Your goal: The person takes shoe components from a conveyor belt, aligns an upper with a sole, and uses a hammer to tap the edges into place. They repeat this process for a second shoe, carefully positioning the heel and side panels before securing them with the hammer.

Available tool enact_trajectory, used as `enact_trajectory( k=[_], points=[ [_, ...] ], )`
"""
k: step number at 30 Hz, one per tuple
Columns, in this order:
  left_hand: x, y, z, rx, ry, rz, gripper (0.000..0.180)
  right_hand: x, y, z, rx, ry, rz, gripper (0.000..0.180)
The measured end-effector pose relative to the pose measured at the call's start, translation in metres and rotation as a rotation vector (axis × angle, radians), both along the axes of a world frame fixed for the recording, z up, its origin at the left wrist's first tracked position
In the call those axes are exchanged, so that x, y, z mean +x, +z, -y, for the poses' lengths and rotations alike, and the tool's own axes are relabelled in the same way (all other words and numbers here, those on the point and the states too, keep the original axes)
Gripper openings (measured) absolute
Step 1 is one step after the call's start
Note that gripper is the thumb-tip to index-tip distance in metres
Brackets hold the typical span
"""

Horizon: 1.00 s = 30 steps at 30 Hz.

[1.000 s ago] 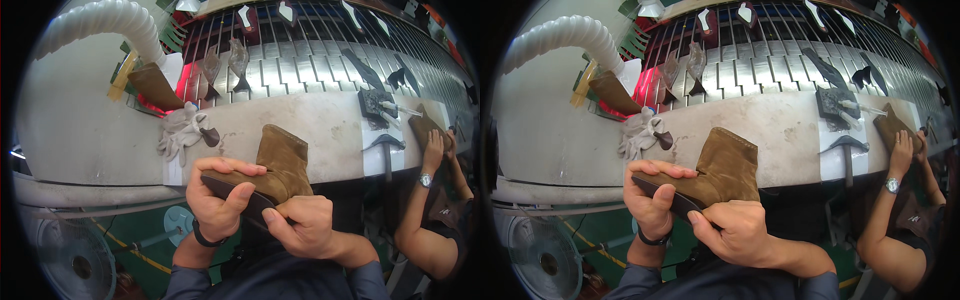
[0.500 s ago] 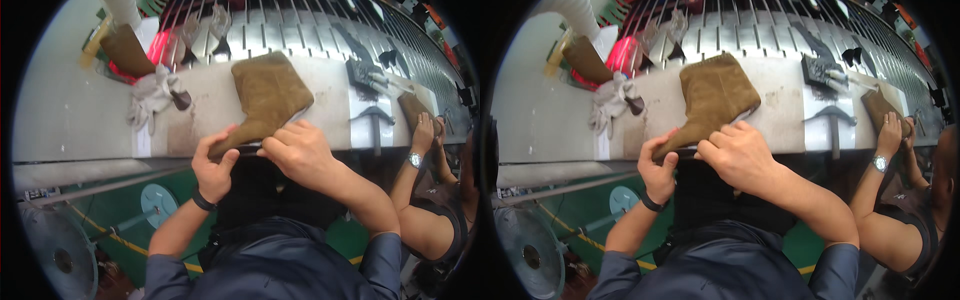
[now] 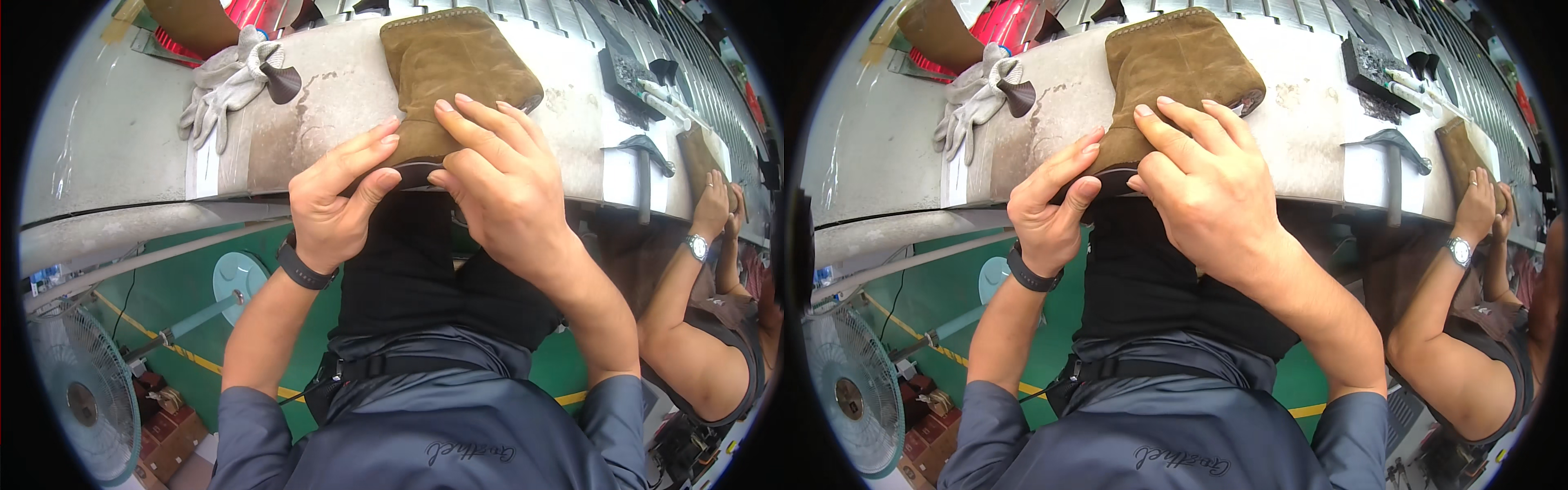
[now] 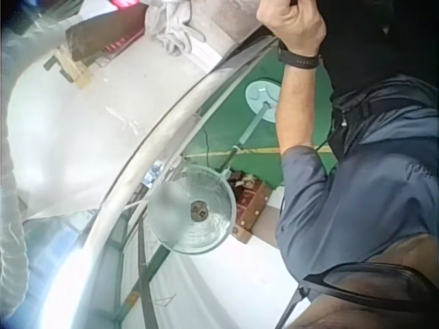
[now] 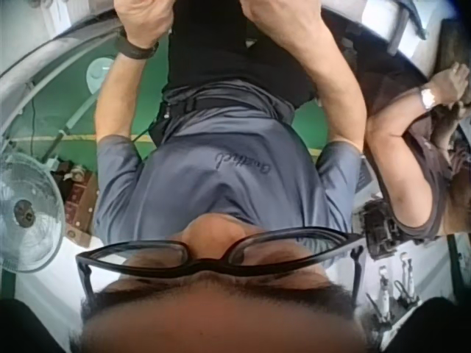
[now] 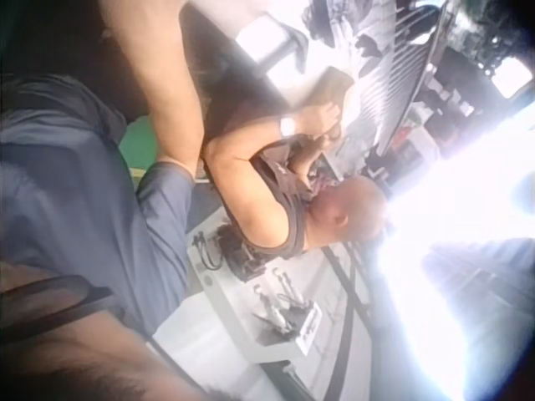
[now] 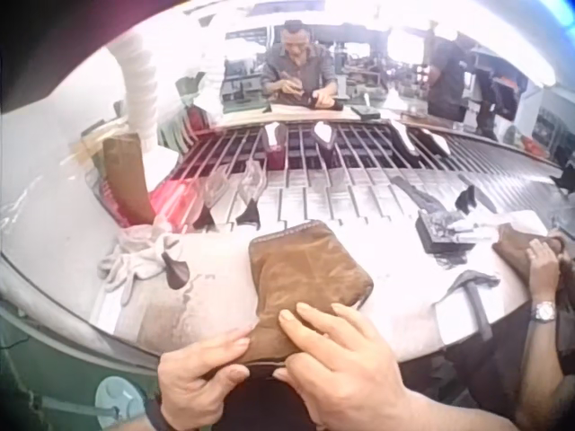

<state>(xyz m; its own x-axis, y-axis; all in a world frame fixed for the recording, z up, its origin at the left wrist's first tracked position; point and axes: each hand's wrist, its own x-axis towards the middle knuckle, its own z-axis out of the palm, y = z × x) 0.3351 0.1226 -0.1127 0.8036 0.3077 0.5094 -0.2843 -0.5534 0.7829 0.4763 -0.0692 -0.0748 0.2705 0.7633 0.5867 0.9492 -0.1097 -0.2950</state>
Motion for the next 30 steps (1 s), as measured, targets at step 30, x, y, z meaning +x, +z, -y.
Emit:
enact_trajectory(
  k=[30],
  points=[
    [0.032,0.048,0.001,0.516,-0.136,-0.117,0.048,0.033,-0.003,0.015,-0.115,0.094,-0.027,0.027]
  ],
)
